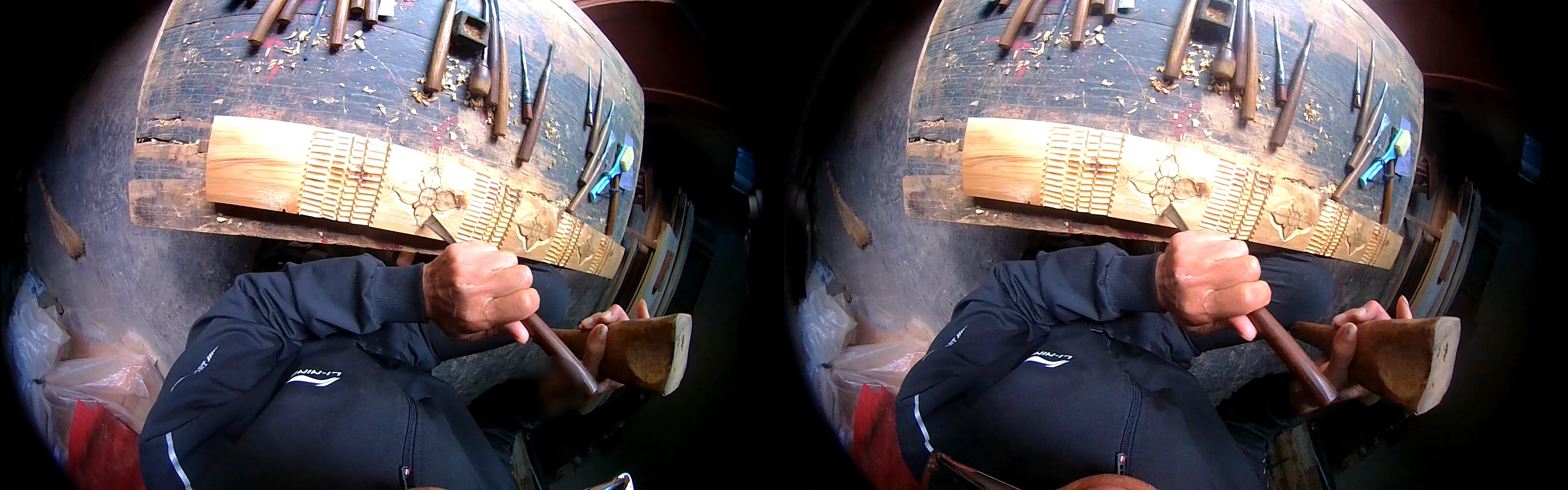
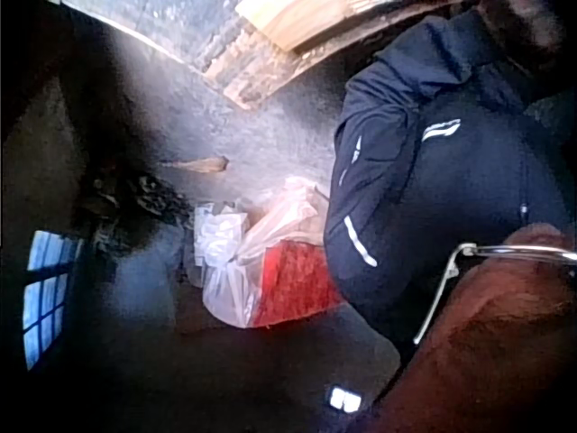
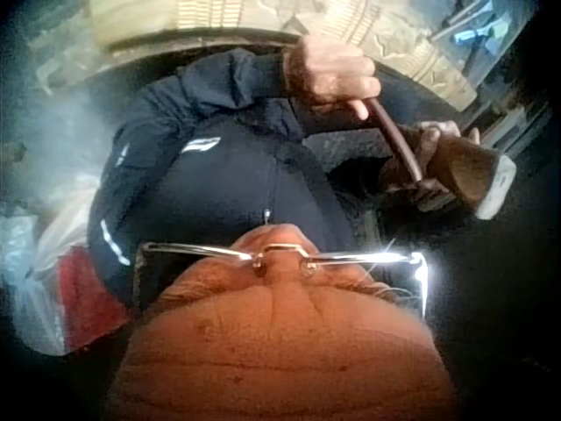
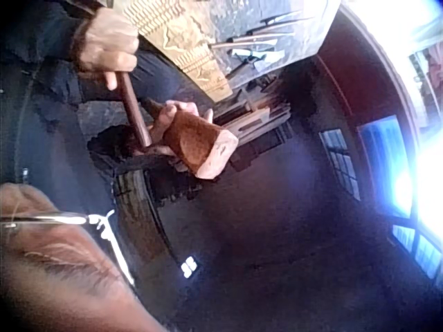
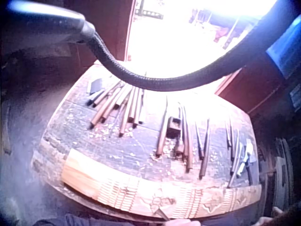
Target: The person carves decorative patterns into a long wooden board using various chisels and a large wooden mallet, striking the chisel handles to remove wood chips.
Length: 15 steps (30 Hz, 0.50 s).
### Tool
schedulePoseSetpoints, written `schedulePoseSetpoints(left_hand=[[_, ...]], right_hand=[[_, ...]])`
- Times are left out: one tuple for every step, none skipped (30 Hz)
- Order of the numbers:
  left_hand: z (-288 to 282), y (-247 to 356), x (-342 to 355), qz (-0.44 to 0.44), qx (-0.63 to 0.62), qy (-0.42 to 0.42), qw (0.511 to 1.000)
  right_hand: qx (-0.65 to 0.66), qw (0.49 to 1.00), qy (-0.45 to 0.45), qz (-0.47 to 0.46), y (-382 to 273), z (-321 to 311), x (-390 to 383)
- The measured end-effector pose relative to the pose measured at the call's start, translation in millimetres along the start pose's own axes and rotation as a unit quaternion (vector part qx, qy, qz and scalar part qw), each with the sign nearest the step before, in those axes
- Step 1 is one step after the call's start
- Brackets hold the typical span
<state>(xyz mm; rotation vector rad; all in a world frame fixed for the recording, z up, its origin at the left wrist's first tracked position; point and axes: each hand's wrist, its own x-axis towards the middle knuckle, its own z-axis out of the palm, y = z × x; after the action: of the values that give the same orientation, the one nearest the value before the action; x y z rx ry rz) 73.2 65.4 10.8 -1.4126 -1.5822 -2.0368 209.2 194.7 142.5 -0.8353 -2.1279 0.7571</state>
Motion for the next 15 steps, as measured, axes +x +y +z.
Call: schedulePoseSetpoints(left_hand=[[-0.3,0.0,-0.1,0.001,0.004,-0.003,1.0],[-0.7,0.0,-0.3,0.003,0.008,-0.006,1.0],[-1.0,0.1,-0.5,0.004,0.011,-0.008,1.0],[-0.9,0.1,-1.0,0.002,0.01,-0.009,1.0],[-0.7,0.3,-1.5,0.0,0.008,-0.01,1.0],[-0.6,0.4,-1.8,-0.003,0.007,-0.011,1.0],[-1.3,0.5,-1.1,-0.001,0.005,-0.015,1.0],[-2.6,0.9,0.2,0.001,0.003,-0.018,1.0],[-3.3,0.9,1.0,0.003,0.002,-0.021,1.0],[-3.0,0.4,0.5,0.0,0.002,-0.018,1.0],[-2.3,-0.2,-0.2,-0.002,0.002,-0.014,1.0],[-1.8,-0.6,-0.5,-0.005,0.003,-0.011,1.0],[-1.1,-0.6,-0.4,-0.006,0.0,-0.01,1.0],[-0.5,-0.4,-0.3,-0.006,-0.003,-0.009,1.0],[-0.2,-0.4,-0.3,-0.007,-0.006,-0.008,1.0]], right_hand=[[-0.002,1.0,-0.003,-0.017,1.0,-0.9,1.1],[-0.005,0.999,-0.006,-0.034,2.7,-3.1,3.0],[-0.008,0.999,-0.009,-0.051,4.2,-4.8,4.6],[-0.001,0.999,-0.016,-0.046,5.1,-5.8,5.5],[0.006,0.999,-0.024,-0.04,5.9,-6.5,6.1],[0.013,0.999,-0.031,-0.035,6.5,-6.9,6.1],[0.012,0.999,-0.028,-0.033,6.7,-7.0,5.2],[0.012,0.999,-0.024,-0.03,7.2,-6.9,4.1],[0.012,0.999,-0.021,-0.028,7.7,-6.9,3.2],[0.006,0.999,-0.024,-0.035,9.1,-7.6,3.6],[0.001,0.999,-0.027,-0.042,11.0,-9.0,4.9],[-0.004,0.998,-0.03,-0.049,12.1,-9.6,5.6],[0.002,0.999,-0.03,-0.045,11.9,-9.9,5.2],[0.009,0.999,-0.031,-0.041,11.4,-10.0,4.8],[0.016,0.999,-0.032,-0.037,10.9,-9.9,4.5]])
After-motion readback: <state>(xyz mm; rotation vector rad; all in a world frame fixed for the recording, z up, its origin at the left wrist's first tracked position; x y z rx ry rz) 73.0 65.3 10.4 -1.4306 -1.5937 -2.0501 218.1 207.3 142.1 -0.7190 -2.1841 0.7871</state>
